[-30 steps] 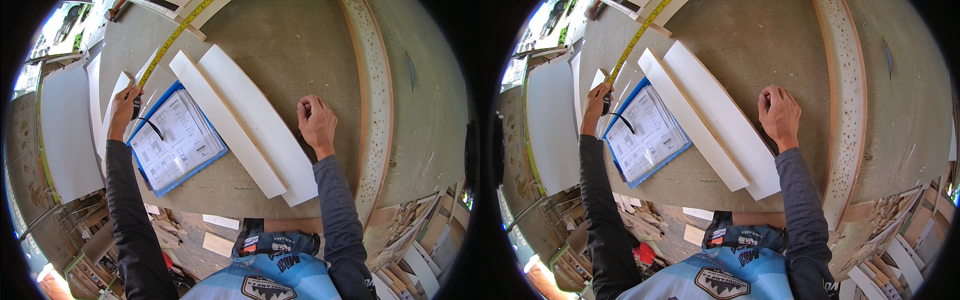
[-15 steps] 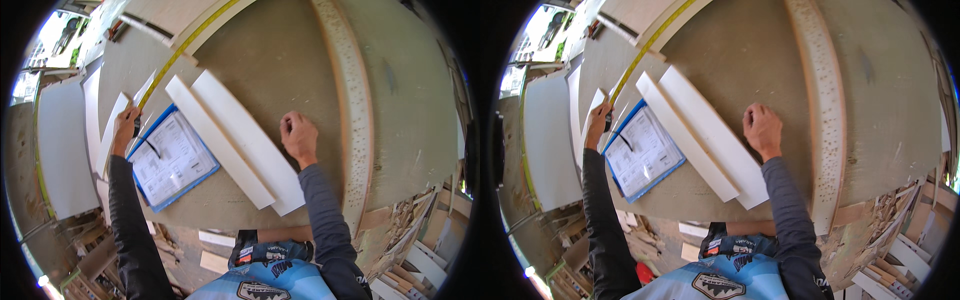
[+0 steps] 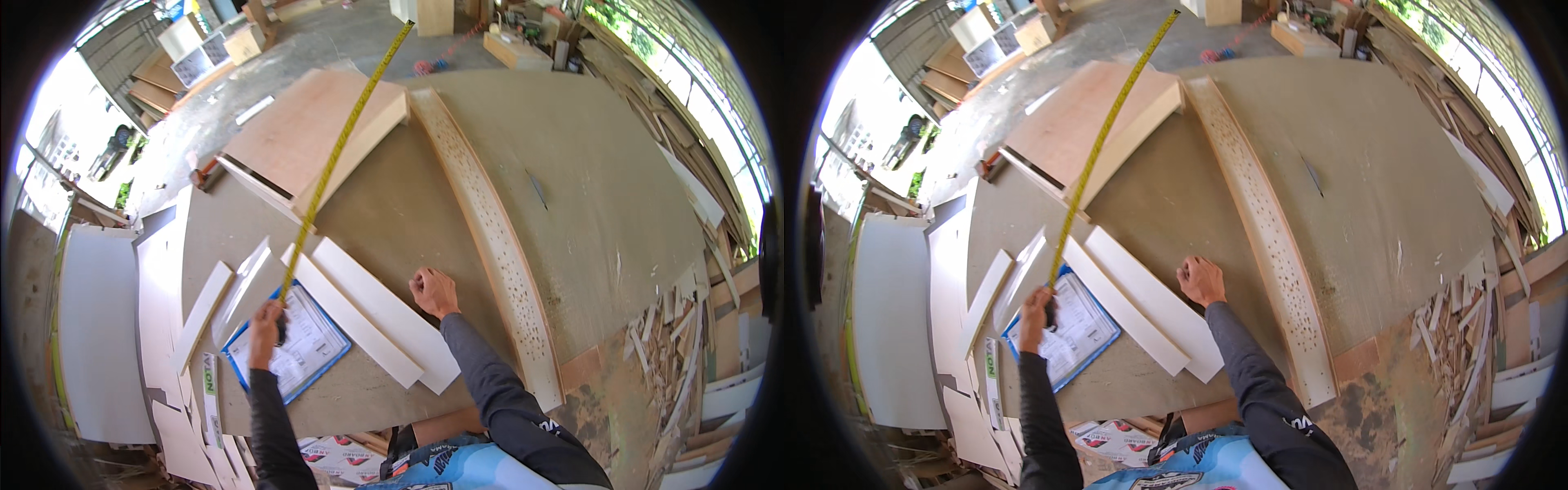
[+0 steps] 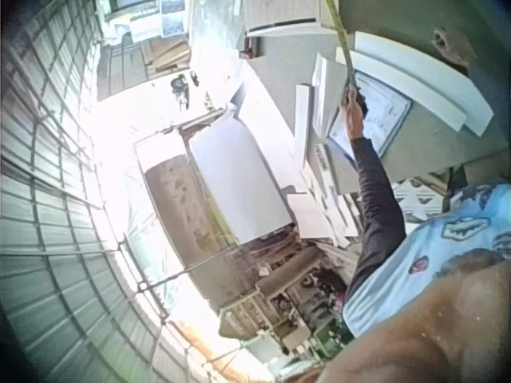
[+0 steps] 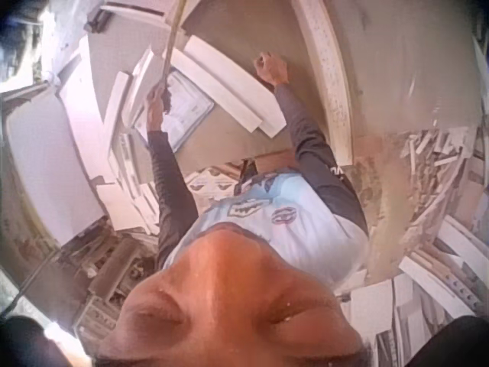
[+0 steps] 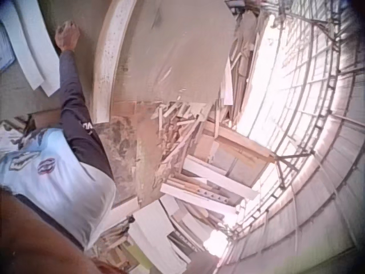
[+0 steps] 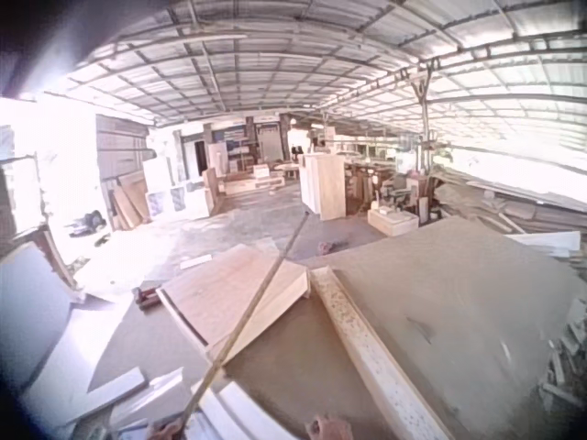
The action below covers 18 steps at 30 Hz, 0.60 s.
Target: The person assembles a wooden box by using a nail gun to secure the frame, attaching a wooden back panel, and using a tape measure and pencil to mark measurements on additional wooden components.
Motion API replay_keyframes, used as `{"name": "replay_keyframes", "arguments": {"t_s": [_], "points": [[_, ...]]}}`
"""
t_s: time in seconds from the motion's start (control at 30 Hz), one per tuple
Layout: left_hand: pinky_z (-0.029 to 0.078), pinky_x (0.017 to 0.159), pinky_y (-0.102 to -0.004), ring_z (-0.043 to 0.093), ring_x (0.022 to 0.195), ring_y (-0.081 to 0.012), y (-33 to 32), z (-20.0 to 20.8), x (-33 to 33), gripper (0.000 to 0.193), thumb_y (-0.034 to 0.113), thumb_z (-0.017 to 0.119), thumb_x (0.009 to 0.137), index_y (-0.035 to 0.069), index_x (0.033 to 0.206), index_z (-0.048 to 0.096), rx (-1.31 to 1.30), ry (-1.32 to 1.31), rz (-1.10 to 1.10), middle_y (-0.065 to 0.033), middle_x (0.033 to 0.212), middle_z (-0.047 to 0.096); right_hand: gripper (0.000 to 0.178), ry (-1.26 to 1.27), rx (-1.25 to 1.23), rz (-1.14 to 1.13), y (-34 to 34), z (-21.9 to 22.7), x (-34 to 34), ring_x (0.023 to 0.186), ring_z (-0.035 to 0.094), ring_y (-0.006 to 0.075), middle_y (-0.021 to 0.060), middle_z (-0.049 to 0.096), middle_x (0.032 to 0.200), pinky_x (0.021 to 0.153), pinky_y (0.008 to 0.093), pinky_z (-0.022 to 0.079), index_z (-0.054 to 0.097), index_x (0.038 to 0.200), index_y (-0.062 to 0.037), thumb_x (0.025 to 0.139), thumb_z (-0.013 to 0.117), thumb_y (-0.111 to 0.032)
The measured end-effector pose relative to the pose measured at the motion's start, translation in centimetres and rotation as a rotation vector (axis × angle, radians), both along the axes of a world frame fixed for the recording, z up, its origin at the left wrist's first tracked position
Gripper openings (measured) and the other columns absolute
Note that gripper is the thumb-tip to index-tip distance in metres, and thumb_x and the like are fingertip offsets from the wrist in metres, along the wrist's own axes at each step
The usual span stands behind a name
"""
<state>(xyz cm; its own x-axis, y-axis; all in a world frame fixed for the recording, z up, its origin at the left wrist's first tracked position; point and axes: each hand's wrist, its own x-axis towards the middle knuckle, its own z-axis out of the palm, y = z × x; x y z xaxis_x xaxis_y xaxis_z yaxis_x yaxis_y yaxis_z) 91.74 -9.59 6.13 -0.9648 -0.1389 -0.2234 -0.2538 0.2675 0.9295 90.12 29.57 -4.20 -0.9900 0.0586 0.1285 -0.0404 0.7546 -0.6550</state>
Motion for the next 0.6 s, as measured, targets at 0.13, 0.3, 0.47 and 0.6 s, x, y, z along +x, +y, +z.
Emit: {"name": "replay_keyframes", "arguments": {"t_s": [0.13,0.3,0.47,0.6], "points": [[0.045,0.048,-0.0260,0.056,0.054,-0.0123,6.1,2.3,7.9,0.026,0.024,0.052,0.101,0.002,0.097,0.064,0.401,-0.066,-0.003,-0.0054,0.069,0.061,0.025,0.093,-0.020,0.013,0.3,0.5,0.5,0.085,0.065,0.0320,0.0095,0.068,0.090,0.079,0.0456,0.050,0.064,0.090,-0.0087,0.087,0.066,-0.033],[0.047,0.047,-0.0273,0.058,0.055,-0.0141,6.4,-1.1,16.5,0.027,0.027,0.054,0.101,0.002,0.095,0.062,0.611,-0.070,0.184,-0.0062,0.072,0.060,0.028,0.160,-0.151,-0.015,-2.7,1.2,2.1,0.083,0.063,0.0255,0.0094,0.067,0.089,0.076,0.0388,0.050,0.067,0.091,-0.0059,0.090,0.063,-0.034],[0.047,0.053,-0.0254,0.057,0.058,-0.0116,4.1,-5.3,21.9,0.024,0.025,0.055,0.101,0.003,0.095,0.063,0.464,-0.001,0.389,-0.0037,0.073,0.060,0.035,-0.064,-0.578,0.004,-6.1,1.8,0.9,0.074,0.061,0.0147,0.0056,0.066,0.079,0.068,0.0325,0.049,0.066,0.091,-0.0038,0.096,0.059,-0.038],[0.047,0.062,-0.0297,0.060,0.065,-0.0161,4.1,-6.2,21.8,0.020,0.021,0.065,0.094,0.002,0.100,0.063,0.034,0.073,0.524,-0.0075,0.078,0.063,0.040,-0.325,-0.945,-0.012,-8.2,2.2,-5.3,0.074,0.059,0.0115,0.0044,0.066,0.082,0.067,0.0283,0.048,0.066,0.105,-0.0041,0.095,0.060,-0.042]]}}
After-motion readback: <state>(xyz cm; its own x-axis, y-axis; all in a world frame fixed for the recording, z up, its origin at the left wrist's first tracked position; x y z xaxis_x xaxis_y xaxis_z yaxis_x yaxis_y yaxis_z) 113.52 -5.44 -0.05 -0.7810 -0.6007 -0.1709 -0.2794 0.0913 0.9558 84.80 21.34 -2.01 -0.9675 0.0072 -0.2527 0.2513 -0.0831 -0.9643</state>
